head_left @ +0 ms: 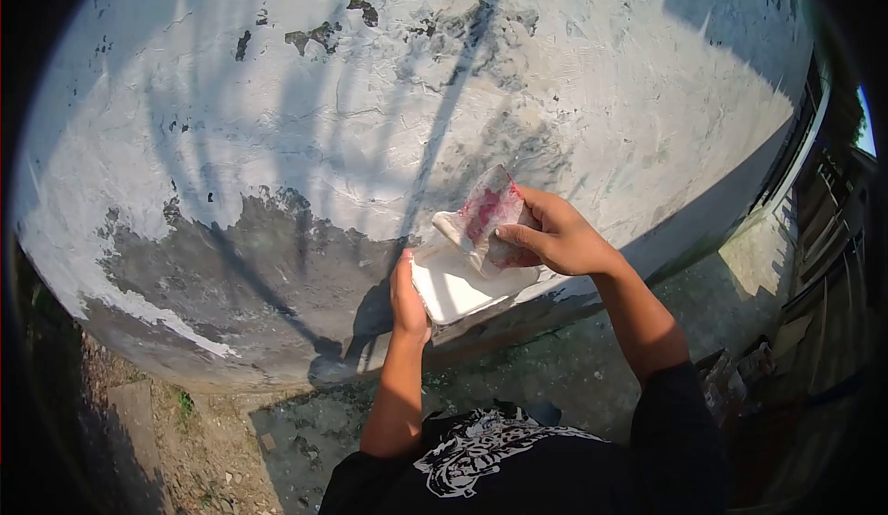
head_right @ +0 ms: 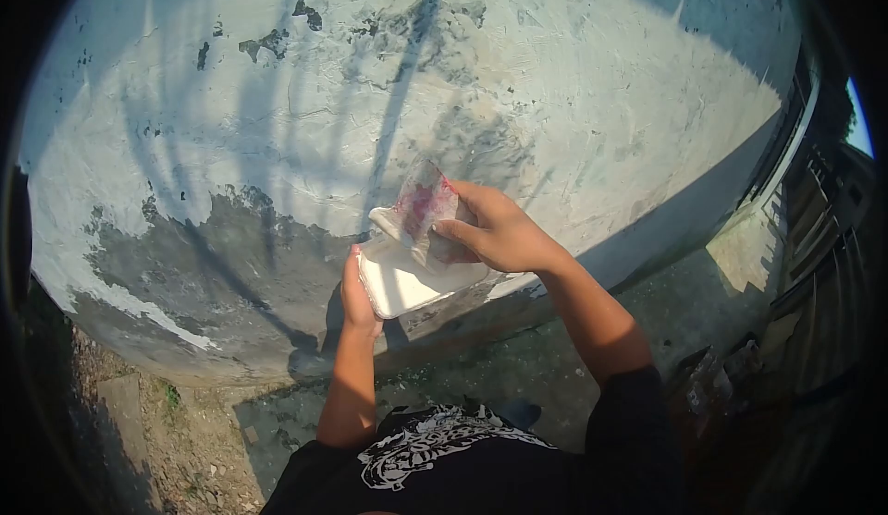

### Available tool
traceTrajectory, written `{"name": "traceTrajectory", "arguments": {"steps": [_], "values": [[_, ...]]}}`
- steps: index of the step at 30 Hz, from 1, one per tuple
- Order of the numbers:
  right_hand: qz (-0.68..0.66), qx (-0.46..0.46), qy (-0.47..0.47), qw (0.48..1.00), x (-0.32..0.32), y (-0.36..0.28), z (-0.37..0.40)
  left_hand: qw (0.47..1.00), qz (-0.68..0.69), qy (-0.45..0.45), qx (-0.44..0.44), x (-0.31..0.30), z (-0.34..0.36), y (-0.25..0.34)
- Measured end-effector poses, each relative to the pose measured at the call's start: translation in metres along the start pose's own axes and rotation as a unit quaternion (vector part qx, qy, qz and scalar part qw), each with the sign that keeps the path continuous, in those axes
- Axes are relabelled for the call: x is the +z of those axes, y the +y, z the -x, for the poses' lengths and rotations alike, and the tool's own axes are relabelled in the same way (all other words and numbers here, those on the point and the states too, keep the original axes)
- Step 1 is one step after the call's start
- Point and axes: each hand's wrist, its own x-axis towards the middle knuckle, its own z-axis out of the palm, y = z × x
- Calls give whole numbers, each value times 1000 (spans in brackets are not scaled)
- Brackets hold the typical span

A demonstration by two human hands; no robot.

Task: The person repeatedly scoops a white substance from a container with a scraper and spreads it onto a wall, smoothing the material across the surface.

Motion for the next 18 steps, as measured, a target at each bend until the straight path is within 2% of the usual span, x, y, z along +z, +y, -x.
{"name": "traceTrajectory", "arguments": {"steps": [3, 4, 7, 10, 11, 13, 14, 15, 17, 18], "values": [[49, 35, -24, 998, -7, -21, -10, 1000, 15, -16, -7, 7, -1, 16], [-72, -41, 7, 997, -8, -21, -17, 1000, 23, -18, -1, 11, -5, 20], [-72, -53, 62, 994, -43, -39, -46, 1000, 17, -25, 9, 24, -24, 40], [-120, -170, 187, 960, -63, -60, -84, 998, 29, -33, 38, 40, -36, 61], [-115, -181, 185, 959, -65, -66, -95, 998, 19, -37, 41, 42, -40, 68], [8, -299, 322, 898, -67, -77, -113, 997, 8, -33, 63, 42, -38, 77], [212, -303, 418, 830, -63, -80, -117, 997, 24, -7, 70, 41, -36, 79], [272, -374, 450, 764, -60, -72, -131, 996, 39, 19, 75, 38, -34, 79], [444, -451, 458, 624, -56, -53, -152, 995, 48, 24, 82, 20, -34, 73], [508, -417, 448, 605, -52, -36, -167, 994, 55, 34, 83, 12, -34, 69]]}}
